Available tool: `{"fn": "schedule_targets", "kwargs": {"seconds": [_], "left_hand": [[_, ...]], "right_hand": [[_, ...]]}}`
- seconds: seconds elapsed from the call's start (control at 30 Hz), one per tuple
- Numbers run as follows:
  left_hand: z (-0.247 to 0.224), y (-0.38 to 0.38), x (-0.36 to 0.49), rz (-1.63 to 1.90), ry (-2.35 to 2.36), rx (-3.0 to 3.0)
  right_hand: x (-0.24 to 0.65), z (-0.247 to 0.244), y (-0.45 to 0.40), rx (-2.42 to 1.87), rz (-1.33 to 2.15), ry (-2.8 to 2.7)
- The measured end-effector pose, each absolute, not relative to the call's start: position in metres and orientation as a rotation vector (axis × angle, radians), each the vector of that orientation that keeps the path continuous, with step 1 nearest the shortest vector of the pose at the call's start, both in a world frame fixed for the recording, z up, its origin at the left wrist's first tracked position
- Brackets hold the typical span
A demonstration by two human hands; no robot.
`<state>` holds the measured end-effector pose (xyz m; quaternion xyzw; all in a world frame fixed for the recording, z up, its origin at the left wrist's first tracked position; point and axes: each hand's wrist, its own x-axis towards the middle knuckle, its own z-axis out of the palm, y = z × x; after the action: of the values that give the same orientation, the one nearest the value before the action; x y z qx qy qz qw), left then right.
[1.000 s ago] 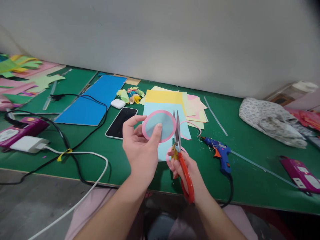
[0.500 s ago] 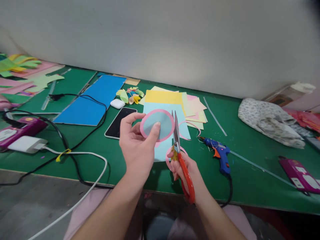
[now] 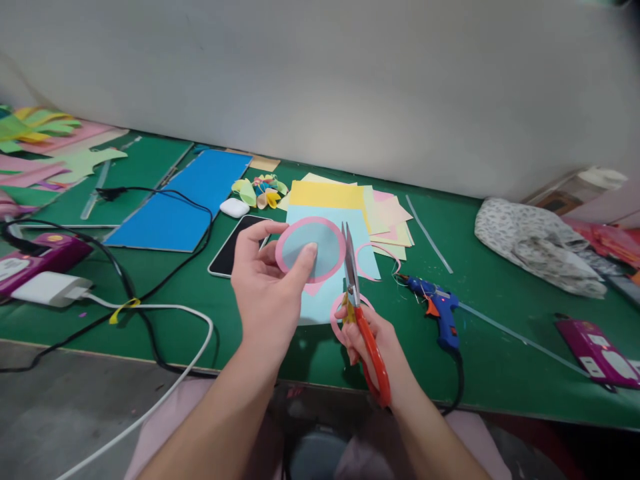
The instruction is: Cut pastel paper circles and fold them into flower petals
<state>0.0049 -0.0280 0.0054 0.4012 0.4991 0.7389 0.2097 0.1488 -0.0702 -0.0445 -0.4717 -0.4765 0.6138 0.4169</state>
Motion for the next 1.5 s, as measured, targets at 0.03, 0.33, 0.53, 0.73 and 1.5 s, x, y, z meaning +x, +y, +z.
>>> {"fn": "schedule_targets", "kwargs": {"seconds": [0.03, 0.33, 0.53, 0.73, 1.5], "left_hand": [[0.005, -0.028, 0.004, 2.061, 1.397, 1.118], [0.003, -0.028, 0.016, 2.056, 1.320, 0.894], [0.000, -0.027, 0.021, 2.050, 1.237, 0.749], [-0.001, -0.028, 0.023, 2.039, 1.219, 0.715], [-0.004, -0.031, 0.032, 2.045, 1.127, 0.618]], "right_hand": [[0.149, -0.045, -0.070, -1.189, 1.535, -1.200], [0.140, -0.052, -0.069, -1.170, 1.463, -1.217], [0.137, -0.056, -0.074, -1.197, 1.482, -1.211], [0.136, -0.053, -0.076, -1.218, 1.478, -1.253], [0.136, -0.056, -0.080, -1.136, 1.565, -1.213]]}}
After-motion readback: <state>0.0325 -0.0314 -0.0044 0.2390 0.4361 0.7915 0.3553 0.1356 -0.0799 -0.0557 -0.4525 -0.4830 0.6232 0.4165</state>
